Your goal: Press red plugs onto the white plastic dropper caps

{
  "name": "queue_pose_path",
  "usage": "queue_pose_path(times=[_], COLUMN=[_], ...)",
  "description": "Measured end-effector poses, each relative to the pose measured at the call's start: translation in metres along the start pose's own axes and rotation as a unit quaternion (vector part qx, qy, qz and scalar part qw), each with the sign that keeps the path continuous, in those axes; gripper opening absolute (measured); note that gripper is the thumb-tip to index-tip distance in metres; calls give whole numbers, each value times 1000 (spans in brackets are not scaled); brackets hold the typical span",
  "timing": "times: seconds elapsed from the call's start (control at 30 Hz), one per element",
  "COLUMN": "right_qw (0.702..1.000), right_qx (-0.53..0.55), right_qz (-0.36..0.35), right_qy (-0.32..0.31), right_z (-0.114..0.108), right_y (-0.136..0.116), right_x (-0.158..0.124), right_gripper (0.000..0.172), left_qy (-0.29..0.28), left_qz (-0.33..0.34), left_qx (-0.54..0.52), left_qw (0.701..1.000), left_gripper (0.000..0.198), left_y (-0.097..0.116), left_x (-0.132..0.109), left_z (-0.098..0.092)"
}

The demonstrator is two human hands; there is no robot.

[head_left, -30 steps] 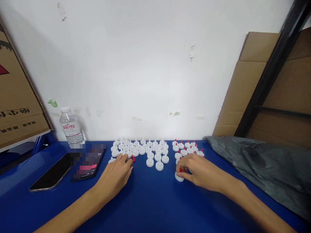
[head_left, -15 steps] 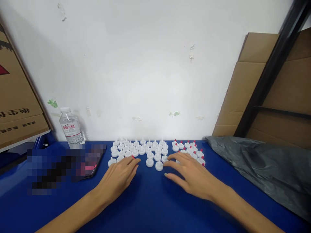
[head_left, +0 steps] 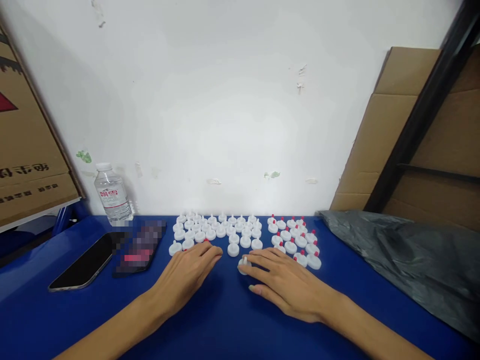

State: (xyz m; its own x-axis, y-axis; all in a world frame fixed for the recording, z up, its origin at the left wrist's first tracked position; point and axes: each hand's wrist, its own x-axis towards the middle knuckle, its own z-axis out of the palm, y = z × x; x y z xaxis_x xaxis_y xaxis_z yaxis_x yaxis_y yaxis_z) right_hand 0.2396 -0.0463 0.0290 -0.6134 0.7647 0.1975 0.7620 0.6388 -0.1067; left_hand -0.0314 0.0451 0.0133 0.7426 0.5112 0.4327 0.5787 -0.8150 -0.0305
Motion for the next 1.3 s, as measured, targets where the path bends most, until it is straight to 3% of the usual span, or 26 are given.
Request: queue_pose_path(times=[0.13,0.27,0.4,0.53,0.7,1.0,1.3], right_qw=[1000,999,993,989,992,976,984], right_qx=[9,38,86,115,93,135,43], right_qz=[9,19,36,32,35,28,-19], right_qy=[5,31,78,84,81,166,170], right_z=[4,11,18,19,11,16,18], right_y=[-5,-7,-6,-10,-16,-13,-19], right_x=[1,5,5,4,6,-1,3], right_gripper=[43,41,27,14,35,75,70], left_qy=[38,39,62,41,47,47,58], left_qz=[25,43,35,12,1,-28,1], left_qx=[-50,-84,-98,-131,-195,-304,-320], left_qw=[998,995,993,991,980,951,945], left_gripper=[21,20,24,24,18,19,21], left_y=[5,12,13,12,18,27,37], left_x=[-1,-2,-6,-8,-6,-4,-6], left_z=[-1,-2,2,7,4,-2,-3])
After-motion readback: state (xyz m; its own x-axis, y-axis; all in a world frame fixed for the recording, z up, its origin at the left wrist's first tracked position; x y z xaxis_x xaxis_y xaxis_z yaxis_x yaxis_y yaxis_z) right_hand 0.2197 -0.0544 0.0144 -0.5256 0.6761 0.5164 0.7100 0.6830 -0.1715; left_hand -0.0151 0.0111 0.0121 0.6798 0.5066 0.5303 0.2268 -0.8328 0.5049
